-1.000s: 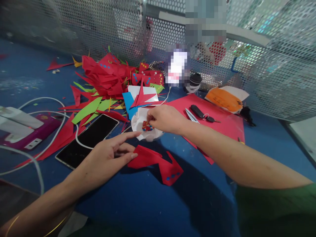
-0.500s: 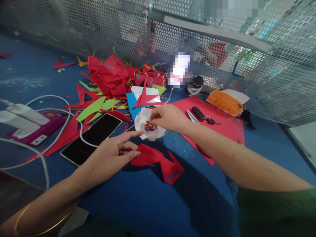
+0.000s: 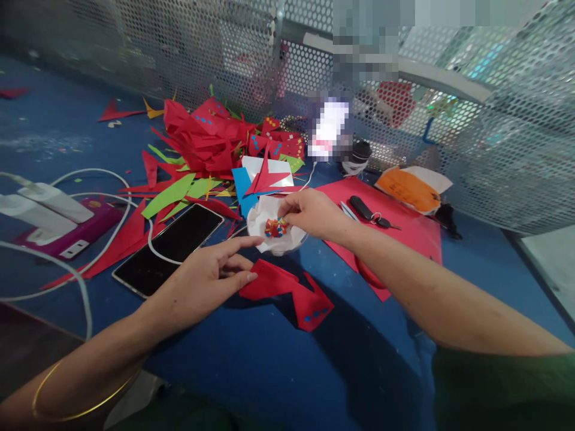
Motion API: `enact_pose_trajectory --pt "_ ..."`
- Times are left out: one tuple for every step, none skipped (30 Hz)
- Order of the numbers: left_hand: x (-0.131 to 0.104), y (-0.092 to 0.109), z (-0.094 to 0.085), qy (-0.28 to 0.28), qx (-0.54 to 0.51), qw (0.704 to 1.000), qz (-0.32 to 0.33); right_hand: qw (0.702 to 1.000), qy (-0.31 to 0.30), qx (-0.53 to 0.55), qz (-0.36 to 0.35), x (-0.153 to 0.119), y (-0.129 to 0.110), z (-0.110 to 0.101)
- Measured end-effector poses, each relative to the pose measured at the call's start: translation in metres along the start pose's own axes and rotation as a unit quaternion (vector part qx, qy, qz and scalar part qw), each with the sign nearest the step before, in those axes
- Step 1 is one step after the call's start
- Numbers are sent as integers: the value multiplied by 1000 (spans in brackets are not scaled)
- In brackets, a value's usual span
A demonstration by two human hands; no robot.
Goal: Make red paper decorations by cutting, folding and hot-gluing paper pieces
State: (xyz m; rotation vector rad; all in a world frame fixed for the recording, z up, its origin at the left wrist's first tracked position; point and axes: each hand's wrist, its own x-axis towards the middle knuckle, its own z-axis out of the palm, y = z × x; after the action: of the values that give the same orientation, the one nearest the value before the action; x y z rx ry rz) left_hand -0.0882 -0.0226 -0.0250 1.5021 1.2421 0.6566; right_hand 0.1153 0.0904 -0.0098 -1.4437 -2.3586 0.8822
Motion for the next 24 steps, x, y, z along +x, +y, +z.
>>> enact_pose_trajectory --pt "0 0 0 1 0 1000 0 1000 0 3 2 0 0 0" --pt "0 0 0 1 0 1000 0 1000 1 3 4 0 0 0" --pt "0 0 0 1 0 1000 0 1000 3 2 5 0 0 1" --pt "-1 -1 0 1 1 1000 1 1000 8 0 5 0 0 1" --pt "-1 -1 0 1 1 1000 1 1000 15 -3 5 0 0 1" --pt "-1 -1 0 0 2 1000 1 1000 23 -7 4 -1 -1 1" --pt "-1 -2 0 -1 2 1000 0 999 30 -11 3 -1 -1 1" --pt "-1 -2 0 -1 2 1000 -1 999 35 -17 4 -1 -2 1" --pt "-1 -2 0 0 2 1000 -2 999 39 -23 6 -2 -3 1" --pt "0 -2 0 0 1 1000 -2 999 43 -28 10 -2 -4 0" --pt "0 -2 0 0 -1 1000 -2 998 46 -32 14 -3 -4 0" --pt "0 -2 0 -1 -2 1000 -3 998 51 -33 19 -3 -5 -1" --pt "0 -1 0 -2 -4 1000 -4 998 56 -31 24 -3 -5 -1" --pt "0 -1 0 -4 -4 1000 -6 998 59 -26 28 -3 -4 -2" --pt "1 -2 0 -4 -5 1000 -6 998 61 -17 30 -2 -3 -2" --pt "1 -2 0 -4 -5 1000 -6 998 61 -3 31 -2 -2 -2" --pt "1 -2 0 -3 -5 1000 -3 998 59 15 32 -1 -1 -1" --pt "2 -3 0 -1 -4 1000 -1 997 57 34 31 -1 0 -1" --pt "2 -3 0 -2 -3 1000 1 996 56 55 32 -1 1 -1" --pt "3 -3 0 -2 -3 1000 0 995 56 74 33 -1 1 -1" --pt "3 -3 0 -2 -3 1000 0 994 59 90 36 -1 0 -1" --pt "4 -4 -1 -1 -2 1000 0 992 63 104 39 -2 -1 -2" --pt "4 -4 -1 0 -2 1000 2 990 68 114 42 -4 -2 -3" --pt "5 -4 -1 -1 -3 1000 6 989 74 122 45 -6 -5 -3"
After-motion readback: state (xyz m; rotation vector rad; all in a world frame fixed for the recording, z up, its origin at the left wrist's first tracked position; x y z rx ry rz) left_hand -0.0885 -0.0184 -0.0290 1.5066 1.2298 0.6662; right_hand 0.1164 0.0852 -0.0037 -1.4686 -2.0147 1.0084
